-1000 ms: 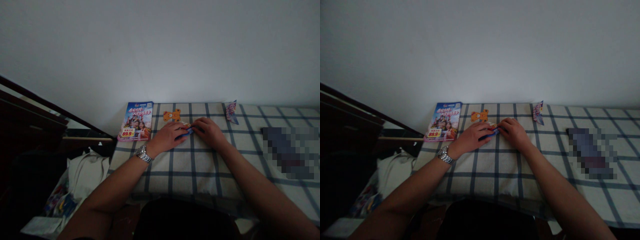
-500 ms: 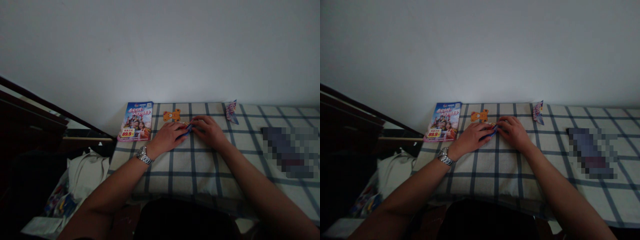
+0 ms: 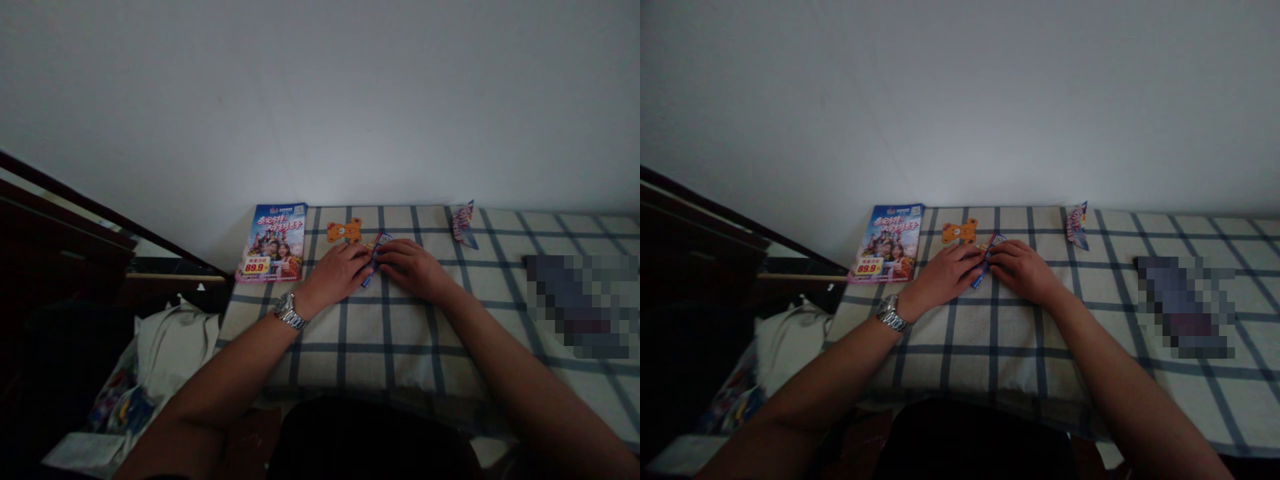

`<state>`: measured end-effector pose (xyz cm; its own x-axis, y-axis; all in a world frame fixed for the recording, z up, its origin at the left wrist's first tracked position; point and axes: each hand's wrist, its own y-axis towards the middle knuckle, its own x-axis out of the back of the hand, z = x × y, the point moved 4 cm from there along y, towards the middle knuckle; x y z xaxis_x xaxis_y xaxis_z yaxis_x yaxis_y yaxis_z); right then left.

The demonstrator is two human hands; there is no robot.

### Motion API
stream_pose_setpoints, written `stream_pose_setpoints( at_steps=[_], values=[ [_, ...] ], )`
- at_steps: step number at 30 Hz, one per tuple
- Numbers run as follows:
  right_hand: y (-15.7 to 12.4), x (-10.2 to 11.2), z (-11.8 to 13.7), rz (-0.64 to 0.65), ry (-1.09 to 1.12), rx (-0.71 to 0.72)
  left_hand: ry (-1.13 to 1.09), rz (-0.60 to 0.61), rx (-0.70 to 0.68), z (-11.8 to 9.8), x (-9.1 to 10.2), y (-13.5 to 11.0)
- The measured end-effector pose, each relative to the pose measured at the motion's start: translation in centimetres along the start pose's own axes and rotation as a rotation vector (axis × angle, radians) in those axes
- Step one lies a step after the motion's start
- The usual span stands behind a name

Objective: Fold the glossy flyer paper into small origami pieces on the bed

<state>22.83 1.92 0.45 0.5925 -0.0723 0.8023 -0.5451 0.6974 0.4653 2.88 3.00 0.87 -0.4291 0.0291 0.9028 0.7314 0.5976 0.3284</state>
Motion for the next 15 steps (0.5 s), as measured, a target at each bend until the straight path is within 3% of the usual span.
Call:
stream_pose_setpoints(
  at_steps=[15],
  values=[
    [-0.11,-0.11,-0.36,0.017,0.021,-0.016,-0.027,-0.022,0.002,0.25,0.44,-0.05]
  ],
)
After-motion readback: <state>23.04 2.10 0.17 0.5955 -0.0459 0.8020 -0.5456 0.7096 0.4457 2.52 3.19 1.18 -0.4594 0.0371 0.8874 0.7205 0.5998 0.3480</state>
